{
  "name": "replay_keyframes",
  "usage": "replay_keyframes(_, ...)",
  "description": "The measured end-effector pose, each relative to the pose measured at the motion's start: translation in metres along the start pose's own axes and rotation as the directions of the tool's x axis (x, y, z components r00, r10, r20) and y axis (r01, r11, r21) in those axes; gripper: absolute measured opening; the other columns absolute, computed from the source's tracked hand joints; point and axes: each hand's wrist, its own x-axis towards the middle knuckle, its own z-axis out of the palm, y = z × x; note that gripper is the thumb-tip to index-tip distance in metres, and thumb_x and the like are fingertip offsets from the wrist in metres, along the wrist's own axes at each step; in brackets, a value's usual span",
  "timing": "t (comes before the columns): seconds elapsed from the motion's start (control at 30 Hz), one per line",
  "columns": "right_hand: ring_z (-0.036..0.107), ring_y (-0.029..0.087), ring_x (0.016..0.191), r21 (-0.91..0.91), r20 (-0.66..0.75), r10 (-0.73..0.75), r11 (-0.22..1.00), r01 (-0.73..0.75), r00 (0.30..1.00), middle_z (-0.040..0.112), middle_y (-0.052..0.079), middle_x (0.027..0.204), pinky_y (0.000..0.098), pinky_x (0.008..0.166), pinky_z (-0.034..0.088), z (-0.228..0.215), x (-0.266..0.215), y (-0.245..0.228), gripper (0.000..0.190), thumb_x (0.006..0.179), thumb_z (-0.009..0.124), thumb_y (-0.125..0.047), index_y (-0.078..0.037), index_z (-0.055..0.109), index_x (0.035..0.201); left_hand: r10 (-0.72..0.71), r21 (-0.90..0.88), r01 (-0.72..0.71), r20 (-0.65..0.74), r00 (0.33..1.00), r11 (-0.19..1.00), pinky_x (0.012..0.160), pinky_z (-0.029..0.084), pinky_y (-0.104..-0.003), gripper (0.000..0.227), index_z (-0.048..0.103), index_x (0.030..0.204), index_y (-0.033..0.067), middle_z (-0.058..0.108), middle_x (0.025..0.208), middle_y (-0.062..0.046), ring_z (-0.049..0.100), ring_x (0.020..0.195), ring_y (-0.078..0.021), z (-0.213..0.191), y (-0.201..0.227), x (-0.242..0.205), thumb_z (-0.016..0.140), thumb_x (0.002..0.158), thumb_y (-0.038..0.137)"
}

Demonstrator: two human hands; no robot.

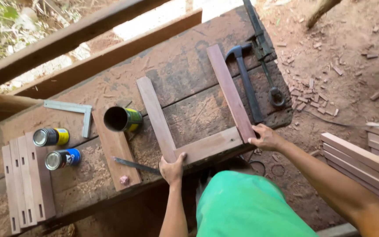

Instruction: The person assembles a U-shaped wooden frame by joining three pre-cut planks on a workbench. They use a hammer to tap the joints together and then secure the frame with a long metal bar clamp.

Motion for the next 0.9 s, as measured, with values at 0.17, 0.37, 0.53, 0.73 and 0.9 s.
replay_keyframes(0.17,0.063,0.036,0.123,0.278,-0.068,0.221,0.941,-0.194,0.973,0.07,0.019,0.127,0.0458,0.103,0.052,-0.011,-0.012,-0.034,0.047,0.091,0.071,-0.033,-0.011,0.07,0.132,0.041,-0.088,-0.043,-0.018,0.999,0.995,0.113,0.045,-0.046,0.104,0.061,0.14,0.0081,0.064,0.134,-0.023,0.058,0.131,-0.0376,-0.003,-0.016,-0.011,0.096,0.055,0.056)
replay_keyframes(0.37,0.067,0.023,0.116,0.33,-0.127,0.37,0.891,-0.313,0.92,0.075,0.003,0.118,0.0391,0.101,0.052,-0.01,-0.021,-0.027,0.034,0.094,0.067,-0.034,-0.031,0.075,0.127,0.004,-0.147,0.007,0.074,0.997,0.989,0.115,0.045,-0.045,0.103,0.057,0.145,0.009,0.061,0.14,-0.022,0.056,0.134,-0.0356,-0.019,-0.022,-0.028,0.094,0.059,0.053)
replay_keyframes(0.53,0.071,0.027,0.104,0.291,-0.235,0.181,0.951,-0.108,0.955,0.076,0.011,0.103,0.0401,0.092,0.055,-0.017,-0.021,-0.005,0.025,0.098,0.066,-0.02,-0.019,0.078,0.12,0.003,-0.162,0.013,0.096,0.995,0.987,0.117,0.043,-0.046,0.109,0.052,0.15,0.009,0.058,0.144,-0.022,0.053,0.137,-0.0363,-0.014,-0.016,-0.039,0.095,0.058,0.049)
replay_keyframes(0.73,0.061,0.038,0.074,-0.19,-0.507,-0.199,0.975,0.117,0.839,0.062,0.024,0.1,0.0466,0.066,0.052,-0.049,0.044,-0.039,0.041,0.097,0.079,-0.012,0.008,0.064,0.13,0.268,-0.302,-0.287,-0.104,0.958,0.909,0.087,0.056,-0.036,0.069,0.064,0.125,0.0026,0.073,0.11,-0.015,0.07,0.094,-0.031,-0.035,-0.01,-0.047,0.088,0.063,0.02)
replay_keyframes(0.9,0.064,0.051,0.091,-0.241,-0.123,0.141,0.956,-0.167,0.982,0.059,0.034,0.116,0.0558,0.082,0.054,-0.067,0.085,-0.034,0.043,0.087,0.079,-0.024,0.011,0.066,0.108,0.209,-0.294,-0.195,0.016,0.978,0.936,0.095,0.054,-0.037,0.08,0.059,0.131,0.0002,0.071,0.117,-0.018,0.069,0.103,-0.0324,-0.039,-0.01,-0.05,0.089,0.061,0.027)
